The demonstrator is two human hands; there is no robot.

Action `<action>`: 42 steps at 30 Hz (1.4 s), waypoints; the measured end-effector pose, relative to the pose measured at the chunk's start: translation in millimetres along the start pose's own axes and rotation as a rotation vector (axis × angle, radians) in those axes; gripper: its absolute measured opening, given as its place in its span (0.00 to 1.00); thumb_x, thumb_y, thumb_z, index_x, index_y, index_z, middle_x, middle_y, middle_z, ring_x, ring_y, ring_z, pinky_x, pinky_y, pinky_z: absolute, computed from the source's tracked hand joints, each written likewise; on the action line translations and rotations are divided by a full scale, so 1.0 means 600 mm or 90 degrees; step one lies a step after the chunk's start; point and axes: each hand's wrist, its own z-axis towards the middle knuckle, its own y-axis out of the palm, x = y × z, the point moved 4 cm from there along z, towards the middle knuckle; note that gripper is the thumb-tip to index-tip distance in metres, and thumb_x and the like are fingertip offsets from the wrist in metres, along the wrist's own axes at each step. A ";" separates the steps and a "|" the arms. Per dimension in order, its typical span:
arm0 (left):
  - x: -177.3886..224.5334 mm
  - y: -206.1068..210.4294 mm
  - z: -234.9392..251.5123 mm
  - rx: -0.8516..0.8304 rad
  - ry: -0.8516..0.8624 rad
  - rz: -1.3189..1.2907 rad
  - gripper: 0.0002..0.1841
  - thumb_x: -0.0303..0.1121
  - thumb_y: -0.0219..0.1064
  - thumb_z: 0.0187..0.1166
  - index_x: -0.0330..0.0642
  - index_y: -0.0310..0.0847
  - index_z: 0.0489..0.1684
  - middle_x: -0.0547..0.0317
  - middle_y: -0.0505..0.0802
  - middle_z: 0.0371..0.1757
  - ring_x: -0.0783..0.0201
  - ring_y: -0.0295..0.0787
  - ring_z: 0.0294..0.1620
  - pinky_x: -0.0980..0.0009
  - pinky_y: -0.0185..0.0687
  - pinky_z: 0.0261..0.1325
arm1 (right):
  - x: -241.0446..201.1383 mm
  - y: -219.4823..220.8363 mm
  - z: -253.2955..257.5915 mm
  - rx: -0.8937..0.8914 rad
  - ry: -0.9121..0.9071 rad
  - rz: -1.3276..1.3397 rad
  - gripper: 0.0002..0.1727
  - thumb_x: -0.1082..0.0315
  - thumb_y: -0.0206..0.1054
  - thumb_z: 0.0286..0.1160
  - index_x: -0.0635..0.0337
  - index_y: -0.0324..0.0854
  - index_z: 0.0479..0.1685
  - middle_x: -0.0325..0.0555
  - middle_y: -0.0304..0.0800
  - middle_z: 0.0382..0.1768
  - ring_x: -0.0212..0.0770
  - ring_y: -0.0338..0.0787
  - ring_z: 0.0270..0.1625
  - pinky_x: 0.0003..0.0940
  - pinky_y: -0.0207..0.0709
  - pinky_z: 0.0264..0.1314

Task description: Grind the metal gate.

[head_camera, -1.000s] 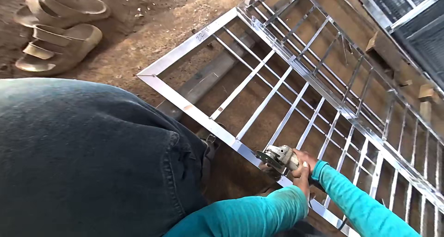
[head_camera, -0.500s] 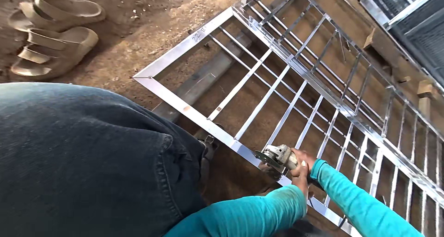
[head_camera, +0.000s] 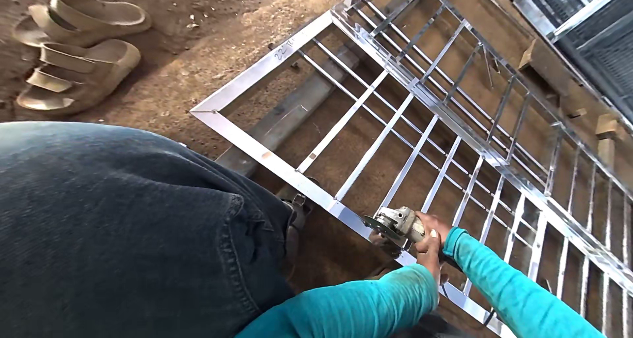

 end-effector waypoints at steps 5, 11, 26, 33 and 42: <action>0.001 0.000 -0.001 0.002 0.004 -0.009 0.37 0.61 0.45 0.92 0.44 0.55 0.90 0.43 0.70 0.88 0.45 0.67 0.87 0.39 0.69 0.79 | -0.001 -0.001 0.002 -0.006 0.010 -0.017 0.52 0.57 0.88 0.50 0.58 0.68 0.83 0.64 0.87 0.63 0.60 0.87 0.66 0.57 0.77 0.71; -0.002 0.000 0.004 0.015 -0.001 -0.005 0.39 0.62 0.46 0.91 0.40 0.54 0.91 0.40 0.69 0.88 0.44 0.67 0.87 0.39 0.69 0.79 | 0.004 0.000 0.004 -0.003 -0.009 -0.011 0.54 0.57 0.89 0.48 0.60 0.67 0.83 0.66 0.87 0.63 0.62 0.87 0.67 0.60 0.76 0.71; 0.002 -0.001 0.003 0.015 0.003 -0.008 0.37 0.62 0.45 0.92 0.42 0.57 0.89 0.41 0.71 0.87 0.44 0.69 0.85 0.40 0.71 0.77 | -0.003 -0.005 0.003 -0.009 -0.002 -0.024 0.51 0.57 0.89 0.49 0.60 0.68 0.81 0.64 0.88 0.62 0.60 0.88 0.66 0.58 0.77 0.71; 0.005 -0.003 0.004 0.015 -0.008 -0.016 0.39 0.63 0.46 0.91 0.41 0.55 0.90 0.41 0.71 0.87 0.45 0.68 0.86 0.40 0.70 0.79 | -0.007 -0.007 0.006 -0.010 0.004 -0.041 0.52 0.56 0.89 0.47 0.58 0.69 0.81 0.62 0.88 0.61 0.60 0.88 0.65 0.59 0.77 0.70; 0.009 -0.009 -0.001 0.028 -0.005 -0.026 0.40 0.63 0.48 0.90 0.41 0.53 0.90 0.38 0.71 0.86 0.43 0.69 0.85 0.38 0.70 0.77 | -0.015 -0.008 0.003 -0.026 0.043 -0.052 0.56 0.53 0.88 0.49 0.55 0.64 0.86 0.64 0.86 0.66 0.62 0.85 0.69 0.62 0.76 0.71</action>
